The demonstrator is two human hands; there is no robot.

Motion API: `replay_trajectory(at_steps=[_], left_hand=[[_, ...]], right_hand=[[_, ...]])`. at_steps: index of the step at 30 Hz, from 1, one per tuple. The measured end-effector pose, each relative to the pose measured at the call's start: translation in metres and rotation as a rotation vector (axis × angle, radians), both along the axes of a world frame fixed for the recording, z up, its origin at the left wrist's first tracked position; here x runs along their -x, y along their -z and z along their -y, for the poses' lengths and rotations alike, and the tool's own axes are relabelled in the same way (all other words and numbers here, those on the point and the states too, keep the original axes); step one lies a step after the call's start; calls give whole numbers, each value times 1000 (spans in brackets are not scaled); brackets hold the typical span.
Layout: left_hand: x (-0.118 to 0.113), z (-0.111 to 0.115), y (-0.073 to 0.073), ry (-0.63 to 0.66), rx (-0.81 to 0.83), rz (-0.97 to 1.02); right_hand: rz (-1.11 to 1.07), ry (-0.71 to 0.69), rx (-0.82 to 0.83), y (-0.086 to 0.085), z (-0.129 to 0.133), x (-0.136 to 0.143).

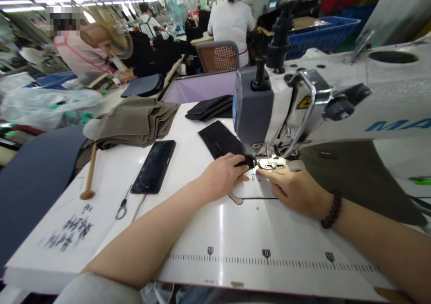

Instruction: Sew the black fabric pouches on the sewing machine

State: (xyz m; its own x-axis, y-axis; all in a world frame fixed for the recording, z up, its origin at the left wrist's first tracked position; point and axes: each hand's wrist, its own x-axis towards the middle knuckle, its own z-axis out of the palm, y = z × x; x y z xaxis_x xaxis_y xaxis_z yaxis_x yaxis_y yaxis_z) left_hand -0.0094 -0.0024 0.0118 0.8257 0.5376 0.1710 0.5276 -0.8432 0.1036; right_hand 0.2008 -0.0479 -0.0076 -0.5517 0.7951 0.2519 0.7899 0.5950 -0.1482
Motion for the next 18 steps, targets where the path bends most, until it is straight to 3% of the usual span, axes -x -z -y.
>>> replay_trajectory(at_steps=[3, 6, 9, 18], left_hand=[[-5, 26, -11, -11, -3, -121], [-9, 44, -18, 86, 48, -153], [-9, 47, -21, 159, 115, -179], [-11, 45, -33, 161, 259, -347]], right_hand=[[-42, -81, 12, -2, 1, -3], [-54, -149, 0, -4, 4, -5], [-43, -225, -39, -5, 8, -5], [-14, -393, -115, -11, 20, 1]])
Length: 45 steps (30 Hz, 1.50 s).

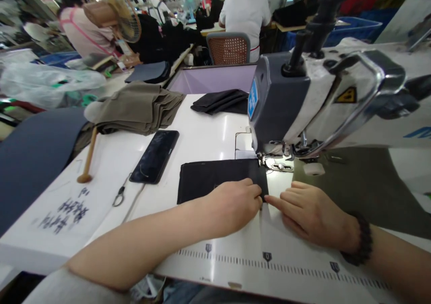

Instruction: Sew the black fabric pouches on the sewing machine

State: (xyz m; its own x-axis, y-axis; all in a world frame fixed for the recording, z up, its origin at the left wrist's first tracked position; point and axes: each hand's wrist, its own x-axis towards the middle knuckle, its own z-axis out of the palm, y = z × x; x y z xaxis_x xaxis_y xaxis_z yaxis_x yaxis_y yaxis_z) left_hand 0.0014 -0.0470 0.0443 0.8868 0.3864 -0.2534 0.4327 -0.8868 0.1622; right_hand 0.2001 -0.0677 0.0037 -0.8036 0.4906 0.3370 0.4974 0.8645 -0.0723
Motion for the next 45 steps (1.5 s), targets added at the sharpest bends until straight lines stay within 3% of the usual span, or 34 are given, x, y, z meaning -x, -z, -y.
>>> replay_trajectory(at_steps=[14, 27, 45], left_hand=[[3, -14, 14, 26, -128, 146], [6, -37, 33, -70, -215, 292], [4, -48, 40, -147, -250, 324]], right_hand=[[20, 115, 39, 7, -6, -1], [31, 312, 134, 16, -16, 1], [35, 346, 152, 16, -15, 0]])
